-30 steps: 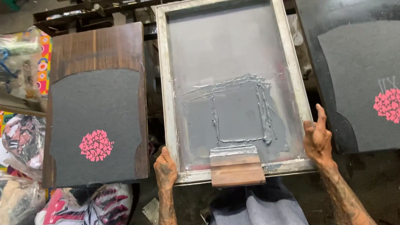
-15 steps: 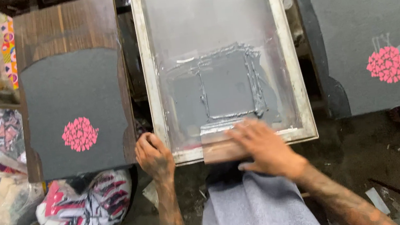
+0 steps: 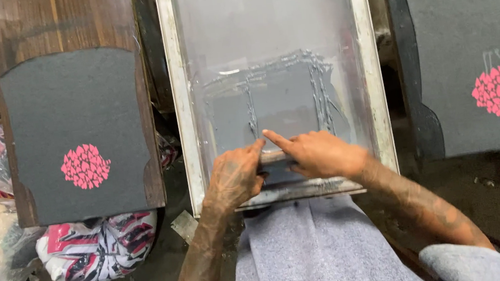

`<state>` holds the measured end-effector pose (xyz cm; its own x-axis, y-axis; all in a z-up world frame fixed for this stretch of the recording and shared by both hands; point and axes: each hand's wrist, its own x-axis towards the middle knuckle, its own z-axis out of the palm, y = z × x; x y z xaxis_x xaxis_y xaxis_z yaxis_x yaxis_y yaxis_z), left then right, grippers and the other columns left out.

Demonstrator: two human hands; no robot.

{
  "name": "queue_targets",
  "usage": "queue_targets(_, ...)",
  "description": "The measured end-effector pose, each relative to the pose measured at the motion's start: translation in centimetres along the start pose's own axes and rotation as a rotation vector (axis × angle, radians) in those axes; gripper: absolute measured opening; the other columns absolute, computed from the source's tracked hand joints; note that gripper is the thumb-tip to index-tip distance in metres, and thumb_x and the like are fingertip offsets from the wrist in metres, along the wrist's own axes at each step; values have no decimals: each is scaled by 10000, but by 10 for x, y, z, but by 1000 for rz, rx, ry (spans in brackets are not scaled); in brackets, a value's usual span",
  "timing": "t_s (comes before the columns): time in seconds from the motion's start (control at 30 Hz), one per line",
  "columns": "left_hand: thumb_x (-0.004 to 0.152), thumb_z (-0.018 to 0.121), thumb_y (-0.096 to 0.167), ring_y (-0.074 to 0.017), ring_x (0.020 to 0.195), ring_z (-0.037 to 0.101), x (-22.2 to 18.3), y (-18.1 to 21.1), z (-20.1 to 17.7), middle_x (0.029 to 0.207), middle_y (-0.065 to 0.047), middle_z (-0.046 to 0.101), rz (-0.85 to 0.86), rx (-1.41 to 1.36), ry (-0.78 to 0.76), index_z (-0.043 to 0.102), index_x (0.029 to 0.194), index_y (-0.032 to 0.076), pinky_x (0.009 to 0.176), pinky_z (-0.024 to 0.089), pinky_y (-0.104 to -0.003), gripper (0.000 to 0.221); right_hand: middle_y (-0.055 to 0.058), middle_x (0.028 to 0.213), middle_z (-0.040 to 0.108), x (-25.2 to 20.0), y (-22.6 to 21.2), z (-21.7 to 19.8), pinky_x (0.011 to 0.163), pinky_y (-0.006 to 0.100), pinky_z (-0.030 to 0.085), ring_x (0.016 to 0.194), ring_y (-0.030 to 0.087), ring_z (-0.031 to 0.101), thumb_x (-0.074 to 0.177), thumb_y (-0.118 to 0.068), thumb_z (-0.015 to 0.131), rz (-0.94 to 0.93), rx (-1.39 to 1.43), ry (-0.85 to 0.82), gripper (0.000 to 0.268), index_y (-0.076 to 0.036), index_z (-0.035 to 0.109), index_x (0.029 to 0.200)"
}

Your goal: Screen printing designs onto fabric panels using a manual screen and squeegee at a production station.

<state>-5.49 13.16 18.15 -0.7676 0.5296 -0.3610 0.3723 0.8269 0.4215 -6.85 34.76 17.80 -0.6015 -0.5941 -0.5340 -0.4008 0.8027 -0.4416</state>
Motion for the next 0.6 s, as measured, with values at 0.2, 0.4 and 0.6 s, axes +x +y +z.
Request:
queue_targets(0.2, 766, 801, 136, -233, 644, 740, 23, -19, 57, 608, 40, 676, 118, 150, 118, 668, 821, 209, 612, 580, -360, 161, 9, 838, 777, 0, 12, 26, 645, 505, 624, 762, 312, 766, 814, -248, 790, 43, -117, 232, 665, -192, 492, 1406)
queue_targets(0.4, 898, 609, 27, -321, 723, 644, -9, 22, 92, 818, -117, 678, 198, -26, 264, 648, 941, 50, 564, 548, -451, 62, 27, 1130, 764, -42, 11, 118, 677, 433, 601, 978, 268, 704, 686, -66, 669, 131, -71, 380, 655, -152, 609, 1333)
queue_targets(0.6, 894, 648, 118, -250, 776, 693, 28, -10, 102, 742, -34, 605, 183, -75, 330, 612, 901, 112, 644, 603, -371, 38, -43, 927, 745, -12, 16, 75, 787, 347, 587, 968, 205, 718, 805, -121, 649, 142, -182, 607, 258, -224, 716, 1032)
